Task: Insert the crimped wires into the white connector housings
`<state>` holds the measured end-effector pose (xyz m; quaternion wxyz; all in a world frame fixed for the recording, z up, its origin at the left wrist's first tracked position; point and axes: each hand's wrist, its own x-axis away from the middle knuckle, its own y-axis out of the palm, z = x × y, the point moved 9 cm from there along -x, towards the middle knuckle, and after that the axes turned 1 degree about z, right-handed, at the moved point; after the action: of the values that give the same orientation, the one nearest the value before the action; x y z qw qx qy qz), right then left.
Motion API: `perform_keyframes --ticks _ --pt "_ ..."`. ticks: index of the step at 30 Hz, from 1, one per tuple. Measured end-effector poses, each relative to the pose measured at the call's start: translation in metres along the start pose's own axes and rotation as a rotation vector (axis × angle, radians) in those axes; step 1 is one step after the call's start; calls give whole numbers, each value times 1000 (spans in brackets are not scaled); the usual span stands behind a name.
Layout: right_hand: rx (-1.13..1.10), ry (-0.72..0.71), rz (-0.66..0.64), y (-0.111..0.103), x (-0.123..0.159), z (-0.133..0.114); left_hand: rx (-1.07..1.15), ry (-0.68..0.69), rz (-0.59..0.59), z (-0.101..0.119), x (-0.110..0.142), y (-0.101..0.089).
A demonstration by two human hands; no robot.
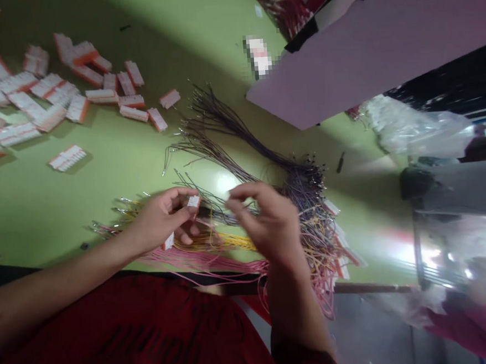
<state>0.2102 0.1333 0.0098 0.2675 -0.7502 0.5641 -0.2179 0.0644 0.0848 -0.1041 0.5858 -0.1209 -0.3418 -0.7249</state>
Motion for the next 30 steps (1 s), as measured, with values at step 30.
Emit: perform_keyframes --ticks 30 --pt "218 -247 85 31 26 -1 218 -38 -23 4 2 4"
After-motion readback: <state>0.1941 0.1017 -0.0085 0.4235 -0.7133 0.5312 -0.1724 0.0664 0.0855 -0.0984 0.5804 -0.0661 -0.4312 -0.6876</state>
